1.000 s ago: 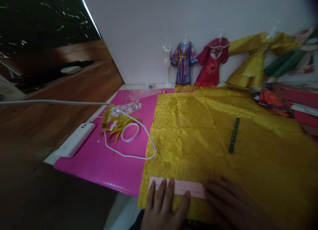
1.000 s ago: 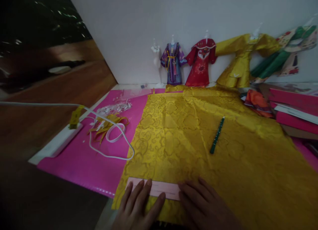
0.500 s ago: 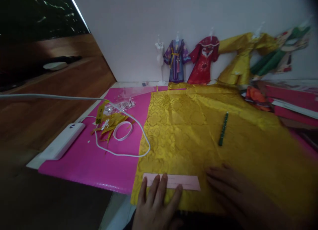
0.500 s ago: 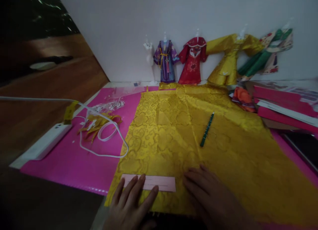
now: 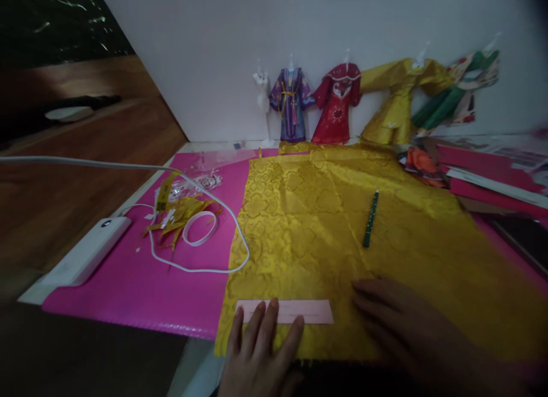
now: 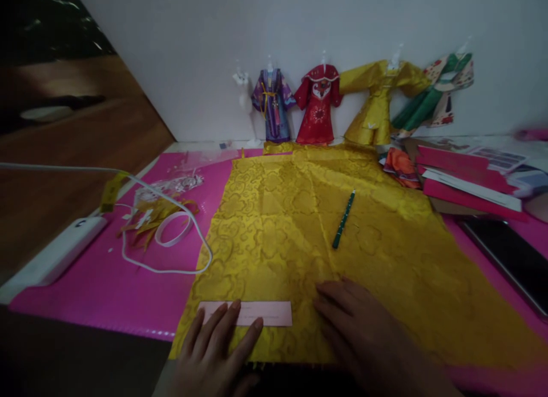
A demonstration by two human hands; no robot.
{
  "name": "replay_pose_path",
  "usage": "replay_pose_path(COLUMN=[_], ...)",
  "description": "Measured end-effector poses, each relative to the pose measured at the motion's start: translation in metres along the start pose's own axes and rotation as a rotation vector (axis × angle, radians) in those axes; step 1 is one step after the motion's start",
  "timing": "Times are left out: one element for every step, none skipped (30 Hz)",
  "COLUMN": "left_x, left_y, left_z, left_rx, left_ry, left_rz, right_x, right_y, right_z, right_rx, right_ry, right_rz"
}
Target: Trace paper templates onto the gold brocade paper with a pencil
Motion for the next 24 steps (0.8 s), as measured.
replay_pose_path(left_x=[0.0, 0.0, 0.001, 0.001, 0.001, 0.001, 0.001, 0.001, 0.001, 0.0, 0.0, 0.0, 0.0, 0.0, -0.001, -0.001, -0.002, -0.003, -0.004, -0.004, -0.005, -0.005, -0.006, -0.006], left_y=[0.0, 0.001, 0.002, 0.003, 0.005, 0.006, 0.007, 0.008, 0.008, 0.008, 0.008, 0.007, 0.006, 0.005, 0.004, 0.003, 0.001, 0.0, -0.002, -0.003, -0.003, -0.003, -0.002, -0.002], left_z=[0.0, 0.0, 0.0, -0.001, -0.001, -0.002, -0.002, -0.002, -0.003, -0.002, -0.002, -0.002, -0.001, -0.001, 0.0, 0.001, 0.002, 0.002, 0.003, 0.003, 0.003, 0.002, 0.001, 0.0], left_rx=[-0.012, -0.026, -0.034, -0.04, -0.048, -0.052, -0.056, -0.065, -0.071, -0.075, -0.074, -0.069, -0.06, -0.047, -0.026, -0.014, -0.009, -0.005, -0.004, -0.004, -0.001, 0.007, 0.024, 0.036], left_ry=[-0.017, -0.037, -0.059, -0.08, -0.091, -0.094, -0.096, -0.097, -0.094, -0.091, -0.088, -0.089, -0.091, -0.096, -0.089, -0.083, -0.079, -0.068, -0.064, -0.069, -0.081, -0.095, -0.101, -0.106], left_rz=[-0.022, -0.047, -0.071, -0.093, -0.11, -0.124, -0.134, -0.142, -0.148, -0.151, -0.152, -0.151, -0.148, -0.141, -0.129, -0.116, -0.106, -0.096, -0.089, -0.089, -0.096, -0.104, -0.107, -0.109], right_x=[0.001, 0.001, 0.002, 0.002, 0.003, 0.003, 0.002, 0.002, 0.001, 0.0, 0.0, 0.001, 0.002, 0.004, 0.006, 0.008, 0.01, 0.012, 0.013, 0.014, 0.014, 0.015, 0.015, 0.015], right_y=[-0.002, -0.005, -0.007, -0.009, -0.012, -0.013, -0.015, -0.017, -0.018, -0.02, -0.023, -0.026, -0.029, -0.032, -0.035, -0.037, -0.039, -0.04, -0.04, -0.04, -0.04, -0.04, -0.04, -0.039], right_z=[0.002, 0.003, 0.003, 0.003, 0.002, -0.001, -0.005, -0.01, -0.016, -0.023, -0.03, -0.037, -0.043, -0.049, -0.054, -0.058, -0.062, -0.064, -0.066, -0.068, -0.069, -0.07, -0.07, -0.071], right_rx=[-0.012, -0.015, -0.005, 0.007, 0.019, 0.033, 0.049, 0.059, 0.058, 0.046, 0.016, -0.03, -0.085, -0.14, -0.19, -0.232, -0.265, -0.287, -0.3, -0.306, -0.307, -0.306, -0.305, -0.304], right_ry=[-0.007, -0.009, -0.005, 0.004, 0.014, 0.025, 0.042, 0.062, 0.088, 0.113, 0.135, 0.144, 0.135, 0.112, 0.086, 0.06, 0.04, 0.026, 0.02, 0.017, 0.017, 0.017, 0.017, 0.014], right_rz=[0.006, 0.014, 0.022, 0.026, 0.027, 0.024, 0.021, 0.019, 0.018, 0.019, 0.02, 0.02, 0.02, 0.023, 0.026, 0.027, 0.024, 0.018, 0.011, 0.005, 0.003, 0.006, 0.01, 0.012])
Point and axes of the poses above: each hand's wrist, its own z-axis away from the middle knuckle, its own y-axis out of the back of the hand, x = y × z, the point moved 3 cm from there along -z, towards the middle knuckle, and after that the axes turned 1 degree about y, right-handed, at the moved point
